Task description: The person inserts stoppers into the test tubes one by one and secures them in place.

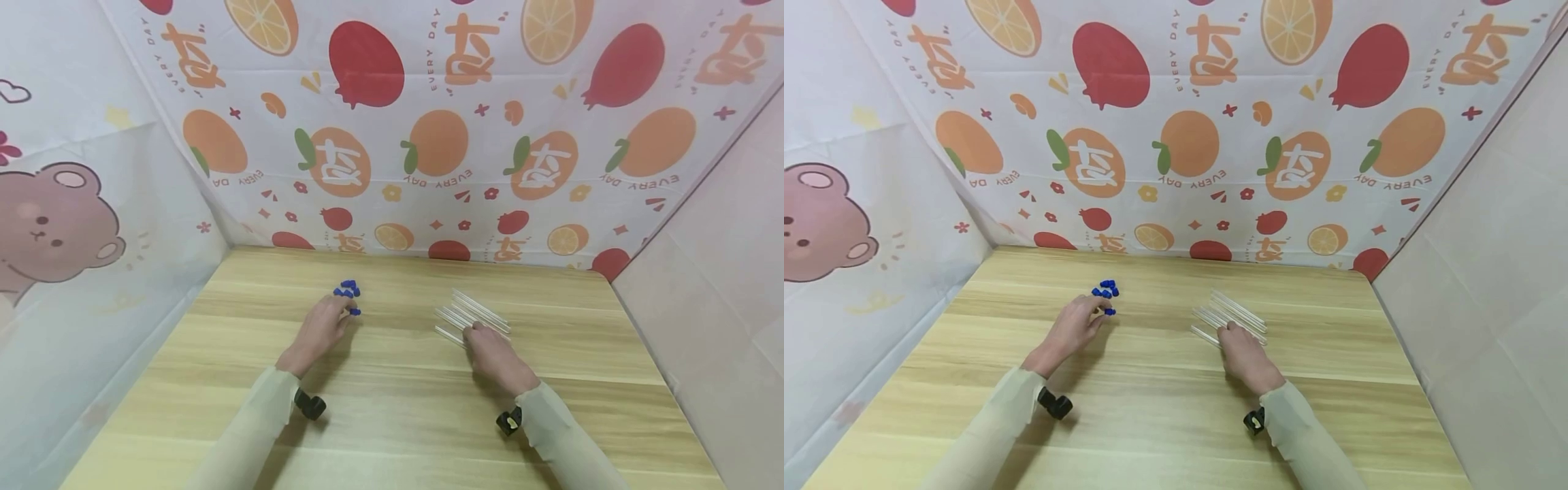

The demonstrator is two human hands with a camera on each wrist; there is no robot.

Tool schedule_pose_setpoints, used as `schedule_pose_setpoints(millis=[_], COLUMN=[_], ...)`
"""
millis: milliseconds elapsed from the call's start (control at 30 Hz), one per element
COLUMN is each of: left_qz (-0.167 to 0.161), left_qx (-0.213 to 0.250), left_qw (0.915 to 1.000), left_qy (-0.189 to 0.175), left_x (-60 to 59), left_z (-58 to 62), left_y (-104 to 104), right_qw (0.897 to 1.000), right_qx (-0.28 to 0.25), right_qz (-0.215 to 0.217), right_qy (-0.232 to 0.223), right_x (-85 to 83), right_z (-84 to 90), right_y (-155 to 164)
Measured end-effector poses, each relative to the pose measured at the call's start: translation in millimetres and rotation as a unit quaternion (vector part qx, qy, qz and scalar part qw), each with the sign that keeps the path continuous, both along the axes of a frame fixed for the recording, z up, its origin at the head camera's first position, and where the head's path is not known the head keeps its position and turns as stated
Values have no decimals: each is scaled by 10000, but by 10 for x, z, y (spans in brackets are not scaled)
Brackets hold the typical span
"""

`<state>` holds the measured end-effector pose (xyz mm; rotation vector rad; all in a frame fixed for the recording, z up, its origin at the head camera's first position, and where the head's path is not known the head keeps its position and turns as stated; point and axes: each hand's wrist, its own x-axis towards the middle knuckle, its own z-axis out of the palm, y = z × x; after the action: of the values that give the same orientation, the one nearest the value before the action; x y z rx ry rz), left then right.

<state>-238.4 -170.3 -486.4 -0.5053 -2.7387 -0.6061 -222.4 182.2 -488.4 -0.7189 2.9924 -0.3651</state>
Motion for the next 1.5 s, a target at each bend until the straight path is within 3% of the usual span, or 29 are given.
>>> schedule_pose_setpoints(millis=[267, 900, 1167, 1500], left_qz=[-14, -173, -335, -374], left_qx=[65, 466, 1107, 1963], left_qw=[10000, 9983, 9922, 9786], left_qy=[18, 290, 458, 488], left_x=[37, 142, 150, 179], left_z=[47, 254, 376, 568], left_y=[30, 159, 217, 350], right_qw=[9999, 9967, 9967, 9915], right_qx=[-10, -448, -449, -581], right_qz=[80, 244, 130, 270], right_qy=[138, 634, 661, 1131], right_x=[19, -74, -107, -95], right_z=[38, 427, 673, 874], right_y=[15, 3, 7, -38])
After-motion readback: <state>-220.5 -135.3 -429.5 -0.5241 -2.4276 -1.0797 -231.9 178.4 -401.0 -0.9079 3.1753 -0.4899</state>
